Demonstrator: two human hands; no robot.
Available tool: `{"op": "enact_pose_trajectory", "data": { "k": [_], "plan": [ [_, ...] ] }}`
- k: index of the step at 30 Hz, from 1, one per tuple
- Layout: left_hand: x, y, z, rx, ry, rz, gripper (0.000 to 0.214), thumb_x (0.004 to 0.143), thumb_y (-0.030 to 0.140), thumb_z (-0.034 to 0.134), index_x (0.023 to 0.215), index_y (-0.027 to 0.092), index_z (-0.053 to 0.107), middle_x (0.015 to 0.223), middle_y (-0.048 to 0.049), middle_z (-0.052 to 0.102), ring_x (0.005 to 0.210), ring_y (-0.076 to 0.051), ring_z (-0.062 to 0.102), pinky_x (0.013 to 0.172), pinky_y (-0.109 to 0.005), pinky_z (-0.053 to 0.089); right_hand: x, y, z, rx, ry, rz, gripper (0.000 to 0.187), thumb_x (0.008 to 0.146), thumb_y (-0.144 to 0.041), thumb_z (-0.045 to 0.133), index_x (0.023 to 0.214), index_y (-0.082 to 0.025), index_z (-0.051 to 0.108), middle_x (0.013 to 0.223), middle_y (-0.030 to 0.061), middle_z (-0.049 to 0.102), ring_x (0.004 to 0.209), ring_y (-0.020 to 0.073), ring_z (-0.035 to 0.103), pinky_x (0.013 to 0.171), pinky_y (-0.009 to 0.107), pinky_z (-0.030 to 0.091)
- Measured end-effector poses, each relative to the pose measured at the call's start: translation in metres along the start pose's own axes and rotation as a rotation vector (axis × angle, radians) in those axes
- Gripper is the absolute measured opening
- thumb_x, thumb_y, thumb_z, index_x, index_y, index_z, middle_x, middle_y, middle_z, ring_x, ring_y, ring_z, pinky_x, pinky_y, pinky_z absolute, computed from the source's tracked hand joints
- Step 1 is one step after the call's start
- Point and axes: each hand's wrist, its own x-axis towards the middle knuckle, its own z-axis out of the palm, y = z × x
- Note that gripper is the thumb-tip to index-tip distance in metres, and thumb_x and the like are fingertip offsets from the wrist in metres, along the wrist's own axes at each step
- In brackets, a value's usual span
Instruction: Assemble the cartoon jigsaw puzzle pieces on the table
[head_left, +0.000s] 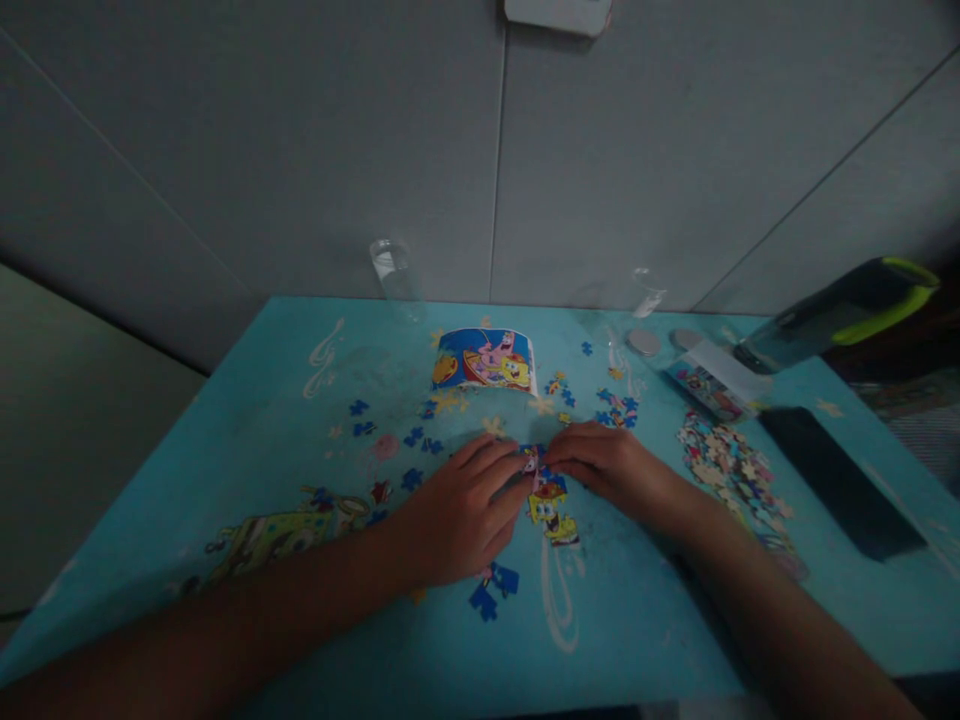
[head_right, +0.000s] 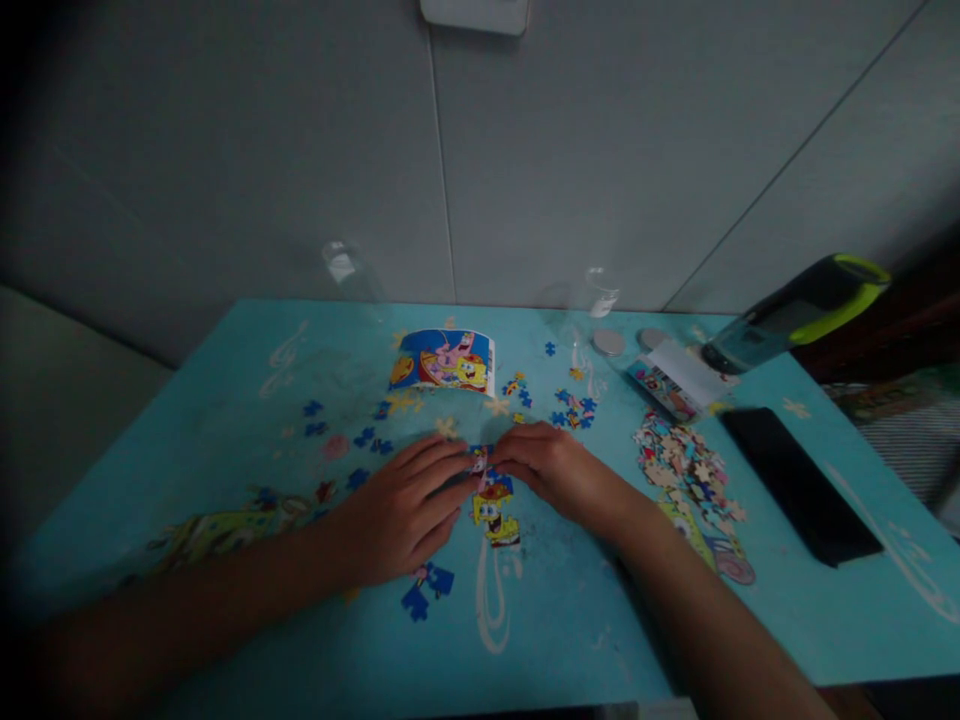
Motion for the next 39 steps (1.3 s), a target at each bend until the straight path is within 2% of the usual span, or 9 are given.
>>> {"op": "enact_pose_trajectory", "data": {
  "k": [10,16,20,25,30,39],
  "plan": [
    [0.002,0.002,-0.002,0.003,0.004,-0.021,0.042,0.094,0.02,0.056,0.135,0.013,0.057,0.139,-0.0141,0.056,0.135,-0.03,0.047,0.121,-0.054,0.032,-0.001,0.002,0.012,0.015,0.053,0.012,0.03,0.101,-0.024,0.056,0.13,-0.025,0.064,0.118,0.0067,0.07,0.11,0.0193,0.065,0.098,0.038,0.055],
    [0.003,0.002,-0.002,-0.016,-0.005,-0.035,0.038,0.096,0.022,0.054,0.133,0.013,0.059,0.137,-0.0144,0.056,0.135,-0.029,0.047,0.121,-0.054,0.033,0.005,-0.003,0.018,0.103,0.109,0.03,0.026,0.1,-0.024,0.057,0.124,-0.025,0.068,0.112,0.0063,0.072,0.105,0.0191,0.067,0.092,0.037,0.056],
    [0.003,0.002,-0.002,-0.016,-0.012,-0.03,0.042,0.095,0.021,0.056,0.135,0.013,0.057,0.139,-0.0146,0.055,0.136,-0.03,0.046,0.121,-0.055,0.032,0.002,-0.001,0.015,0.286,0.101,0.165,0.024,0.099,-0.027,0.06,0.121,-0.026,0.07,0.112,0.0042,0.074,0.102,0.0169,0.07,0.092,0.033,0.057],
    [0.002,0.002,-0.002,-0.022,-0.008,-0.028,0.044,0.094,0.019,0.056,0.137,0.013,0.056,0.139,-0.0138,0.056,0.136,-0.03,0.046,0.121,-0.054,0.033,-0.008,0.008,0.008,0.493,0.07,0.348,0.035,0.096,-0.031,0.064,0.13,-0.025,0.065,0.114,0.004,0.075,0.104,0.0178,0.071,0.095,0.035,0.058],
    [0.004,0.002,-0.002,-0.027,-0.005,-0.013,0.041,0.095,0.019,0.054,0.136,0.012,0.057,0.138,-0.014,0.057,0.134,-0.029,0.047,0.119,-0.052,0.036,-0.007,0.008,0.006,0.393,0.042,0.365,0.029,0.096,-0.031,0.063,0.124,-0.024,0.069,0.114,0.004,0.076,0.102,0.0182,0.072,0.094,0.035,0.059],
    [0.001,0.001,-0.002,0.009,-0.039,0.02,0.048,0.094,0.022,0.056,0.141,0.014,0.053,0.143,-0.0154,0.054,0.135,-0.031,0.047,0.117,-0.055,0.035,0.002,-0.008,0.007,0.108,0.073,0.23,0.029,0.097,-0.021,0.06,0.124,-0.024,0.069,0.114,0.0046,0.075,0.101,0.0176,0.072,0.092,0.034,0.058]
  ]
}}
